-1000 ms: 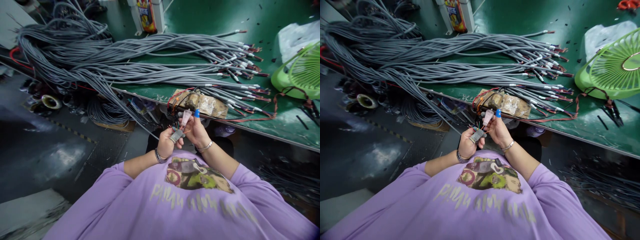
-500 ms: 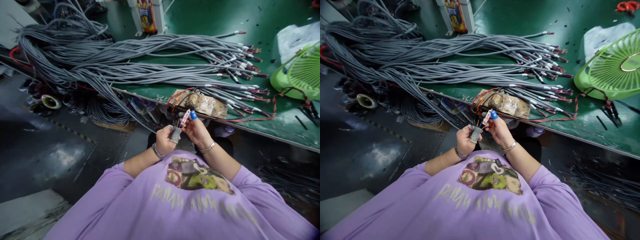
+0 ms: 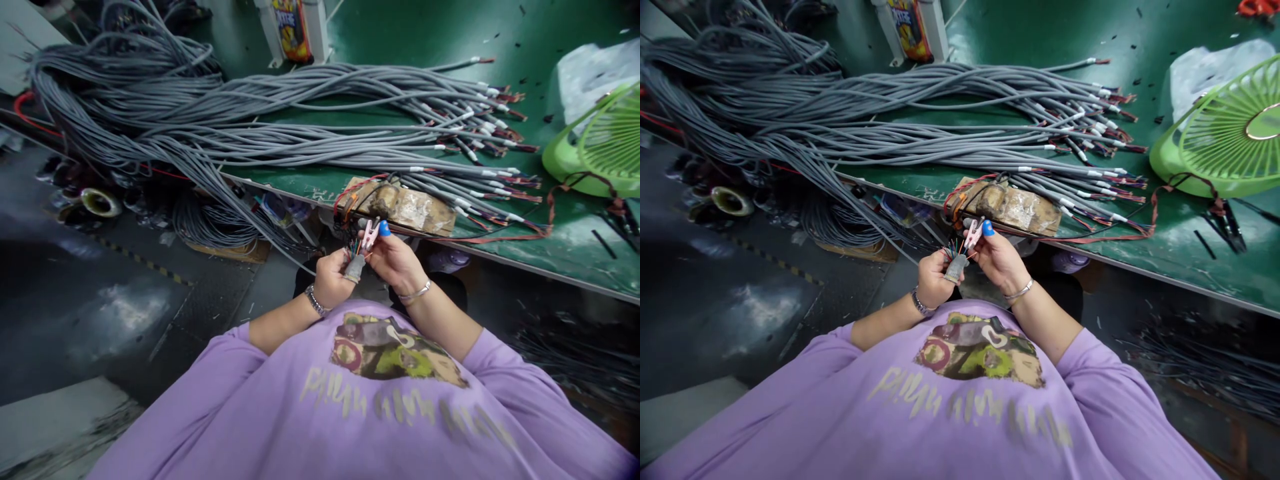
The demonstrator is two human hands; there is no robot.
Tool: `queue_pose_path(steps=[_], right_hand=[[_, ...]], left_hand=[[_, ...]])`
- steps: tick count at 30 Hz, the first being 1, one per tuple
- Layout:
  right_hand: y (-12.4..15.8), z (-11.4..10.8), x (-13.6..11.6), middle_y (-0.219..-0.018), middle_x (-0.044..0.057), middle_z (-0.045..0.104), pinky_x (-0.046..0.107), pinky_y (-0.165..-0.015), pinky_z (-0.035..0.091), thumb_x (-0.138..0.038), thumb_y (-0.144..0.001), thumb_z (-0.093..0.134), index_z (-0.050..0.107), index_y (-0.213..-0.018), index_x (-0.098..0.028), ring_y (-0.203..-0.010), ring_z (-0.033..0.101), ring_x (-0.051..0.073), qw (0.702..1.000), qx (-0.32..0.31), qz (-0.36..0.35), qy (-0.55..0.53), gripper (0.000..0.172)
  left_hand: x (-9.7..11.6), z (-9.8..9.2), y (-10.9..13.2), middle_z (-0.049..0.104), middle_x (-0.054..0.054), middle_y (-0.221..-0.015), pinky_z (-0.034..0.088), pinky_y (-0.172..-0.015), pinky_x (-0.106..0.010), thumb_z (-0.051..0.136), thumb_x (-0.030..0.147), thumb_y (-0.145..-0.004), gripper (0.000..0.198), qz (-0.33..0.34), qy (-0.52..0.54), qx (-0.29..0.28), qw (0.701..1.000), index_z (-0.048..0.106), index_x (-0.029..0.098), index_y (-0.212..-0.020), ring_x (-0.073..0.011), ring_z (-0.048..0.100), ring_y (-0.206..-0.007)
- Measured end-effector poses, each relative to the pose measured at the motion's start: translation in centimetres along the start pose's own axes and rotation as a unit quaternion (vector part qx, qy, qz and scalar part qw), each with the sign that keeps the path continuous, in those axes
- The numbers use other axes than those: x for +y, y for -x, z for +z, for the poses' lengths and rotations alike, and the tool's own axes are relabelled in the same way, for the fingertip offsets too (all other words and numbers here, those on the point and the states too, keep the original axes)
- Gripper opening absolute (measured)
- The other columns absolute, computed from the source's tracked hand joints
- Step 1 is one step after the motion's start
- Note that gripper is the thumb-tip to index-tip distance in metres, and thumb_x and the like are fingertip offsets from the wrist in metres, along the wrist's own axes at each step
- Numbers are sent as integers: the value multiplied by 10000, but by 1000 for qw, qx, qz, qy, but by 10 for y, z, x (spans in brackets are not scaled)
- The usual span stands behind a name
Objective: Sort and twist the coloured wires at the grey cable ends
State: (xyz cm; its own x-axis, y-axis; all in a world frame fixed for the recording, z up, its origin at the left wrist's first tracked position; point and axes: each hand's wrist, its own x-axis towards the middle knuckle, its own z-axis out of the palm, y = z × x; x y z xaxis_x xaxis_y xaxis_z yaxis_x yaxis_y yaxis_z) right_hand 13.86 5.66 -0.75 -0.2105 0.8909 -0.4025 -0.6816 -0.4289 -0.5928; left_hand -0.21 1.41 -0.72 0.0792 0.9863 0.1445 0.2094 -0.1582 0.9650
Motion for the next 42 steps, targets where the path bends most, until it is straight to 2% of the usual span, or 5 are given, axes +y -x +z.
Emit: queue_pose_path(steps=[8,13,24,37,42], right_hand=[[3,-6,1,-836,1,740,228,-591,494,-649,-819,669,685,-827,-230,-696,642,123,999,-20,28,-4,419],[3,-8,-3,-779,27,713,234,-535,486,-778,-799,567,672,-820,-203,-620,607,125,998,-29,53,26,585],[5,3,-6,-646,-15,642,189,-477,440,-587,-767,759,685,-775,-183,-536,519,84,998,-13,-1,61,410],[2,5,2,-708,3,709,193,-509,444,-538,-708,828,691,-770,-187,-604,610,96,999,27,-34,22,382],[5,-2,1,-739,6,710,215,-535,472,-664,-769,708,673,-795,-201,-604,608,106,1000,14,19,16,466]], left_hand=[[-4,-4,7,611,18,-525,435,-480,-214,663,390,-830,231,3,19,10,1000,625,189,-722,-100,560,-455],[-9,-16,10,646,-2,-585,475,-536,-246,691,416,-801,214,35,-15,73,997,673,203,-808,-124,589,-511],[-9,-17,-24,571,-27,-550,492,-638,-320,702,478,-718,283,178,-183,88,963,586,243,-611,-174,559,-553],[-18,-11,-18,567,-22,-523,450,-590,-303,684,379,-661,165,172,-200,47,963,609,246,-599,-161,509,-510],[-12,-14,-10,570,-5,-506,456,-565,-285,740,414,-639,220,87,-115,48,988,618,233,-611,-142,519,-501]])
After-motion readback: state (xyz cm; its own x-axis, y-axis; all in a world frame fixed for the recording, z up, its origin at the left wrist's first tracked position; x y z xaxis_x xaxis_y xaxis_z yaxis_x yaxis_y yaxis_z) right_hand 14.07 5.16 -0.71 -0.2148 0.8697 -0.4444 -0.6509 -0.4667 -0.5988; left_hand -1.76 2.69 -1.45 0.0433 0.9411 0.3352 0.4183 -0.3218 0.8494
